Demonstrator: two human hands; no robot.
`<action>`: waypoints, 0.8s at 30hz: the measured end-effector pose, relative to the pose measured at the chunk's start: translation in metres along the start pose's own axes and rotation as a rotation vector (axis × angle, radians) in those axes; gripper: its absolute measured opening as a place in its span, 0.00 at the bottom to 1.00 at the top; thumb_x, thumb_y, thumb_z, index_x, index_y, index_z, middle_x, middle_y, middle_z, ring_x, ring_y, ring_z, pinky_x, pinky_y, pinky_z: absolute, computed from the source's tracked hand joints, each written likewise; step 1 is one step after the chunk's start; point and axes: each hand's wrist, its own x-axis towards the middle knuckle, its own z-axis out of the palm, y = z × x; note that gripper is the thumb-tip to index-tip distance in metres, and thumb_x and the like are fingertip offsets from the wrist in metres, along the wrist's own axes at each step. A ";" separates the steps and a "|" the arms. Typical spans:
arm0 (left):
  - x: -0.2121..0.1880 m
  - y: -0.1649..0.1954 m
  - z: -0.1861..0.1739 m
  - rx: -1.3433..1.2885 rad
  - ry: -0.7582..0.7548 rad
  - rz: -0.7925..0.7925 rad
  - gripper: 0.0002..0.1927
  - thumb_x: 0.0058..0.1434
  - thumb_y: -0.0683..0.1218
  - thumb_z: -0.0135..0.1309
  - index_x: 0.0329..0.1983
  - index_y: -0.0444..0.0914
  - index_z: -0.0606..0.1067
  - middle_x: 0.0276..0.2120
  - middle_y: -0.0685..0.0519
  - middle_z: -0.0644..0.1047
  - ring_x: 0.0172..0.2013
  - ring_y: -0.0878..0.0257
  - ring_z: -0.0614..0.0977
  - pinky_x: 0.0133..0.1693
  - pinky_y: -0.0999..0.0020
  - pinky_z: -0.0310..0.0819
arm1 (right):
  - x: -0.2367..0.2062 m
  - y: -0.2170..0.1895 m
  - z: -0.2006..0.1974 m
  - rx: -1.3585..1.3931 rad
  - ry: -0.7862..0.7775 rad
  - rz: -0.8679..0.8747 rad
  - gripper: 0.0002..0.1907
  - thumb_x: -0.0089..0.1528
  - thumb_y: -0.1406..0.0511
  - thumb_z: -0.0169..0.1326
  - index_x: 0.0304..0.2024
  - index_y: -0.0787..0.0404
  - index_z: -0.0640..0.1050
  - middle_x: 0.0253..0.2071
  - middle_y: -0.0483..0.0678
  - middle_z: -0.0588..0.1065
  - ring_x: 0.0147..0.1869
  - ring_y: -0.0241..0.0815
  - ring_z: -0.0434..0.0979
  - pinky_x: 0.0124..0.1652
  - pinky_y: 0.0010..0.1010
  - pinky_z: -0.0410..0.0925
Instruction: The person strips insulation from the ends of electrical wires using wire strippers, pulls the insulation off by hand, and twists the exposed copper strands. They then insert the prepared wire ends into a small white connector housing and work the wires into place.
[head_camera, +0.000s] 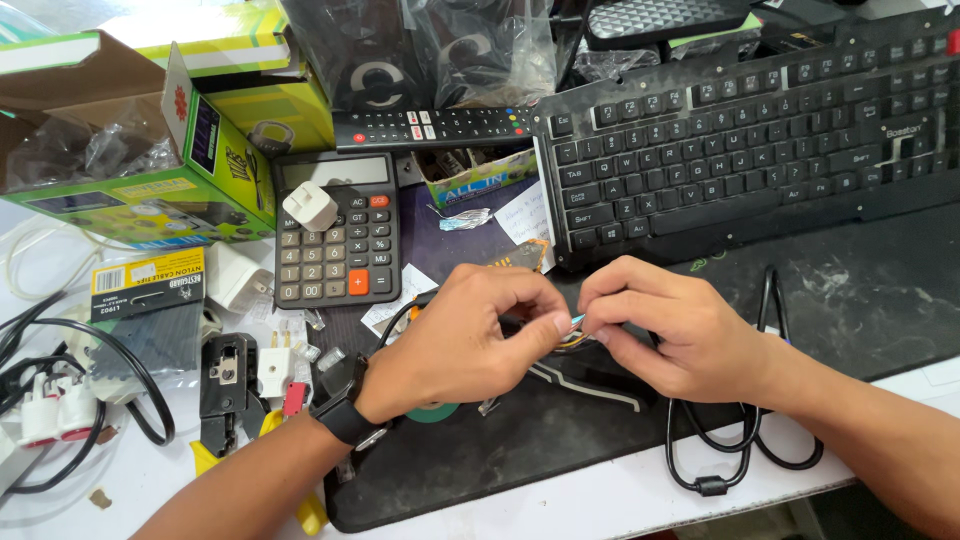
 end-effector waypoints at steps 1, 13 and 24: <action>0.001 -0.001 -0.001 0.012 -0.008 0.007 0.08 0.64 0.45 0.56 0.37 0.34 0.79 0.27 0.49 0.80 0.28 0.65 0.80 0.30 0.68 0.73 | 0.001 0.000 0.000 0.004 0.009 0.009 0.10 0.59 0.75 0.58 0.42 0.63 0.77 0.45 0.49 0.76 0.43 0.41 0.80 0.41 0.27 0.73; 0.003 -0.005 0.003 0.004 0.045 0.005 0.08 0.68 0.41 0.52 0.49 0.37 0.75 0.29 0.50 0.78 0.27 0.63 0.78 0.30 0.67 0.71 | 0.007 -0.003 -0.003 -0.087 0.128 0.058 0.07 0.60 0.73 0.60 0.40 0.63 0.77 0.43 0.48 0.73 0.44 0.41 0.76 0.42 0.27 0.71; -0.003 -0.007 0.013 0.353 0.147 0.286 0.10 0.63 0.43 0.61 0.47 0.41 0.79 0.34 0.51 0.72 0.30 0.57 0.78 0.32 0.62 0.73 | 0.005 0.000 -0.002 -0.076 0.089 0.101 0.06 0.62 0.76 0.55 0.40 0.63 0.74 0.39 0.48 0.72 0.42 0.44 0.74 0.40 0.30 0.69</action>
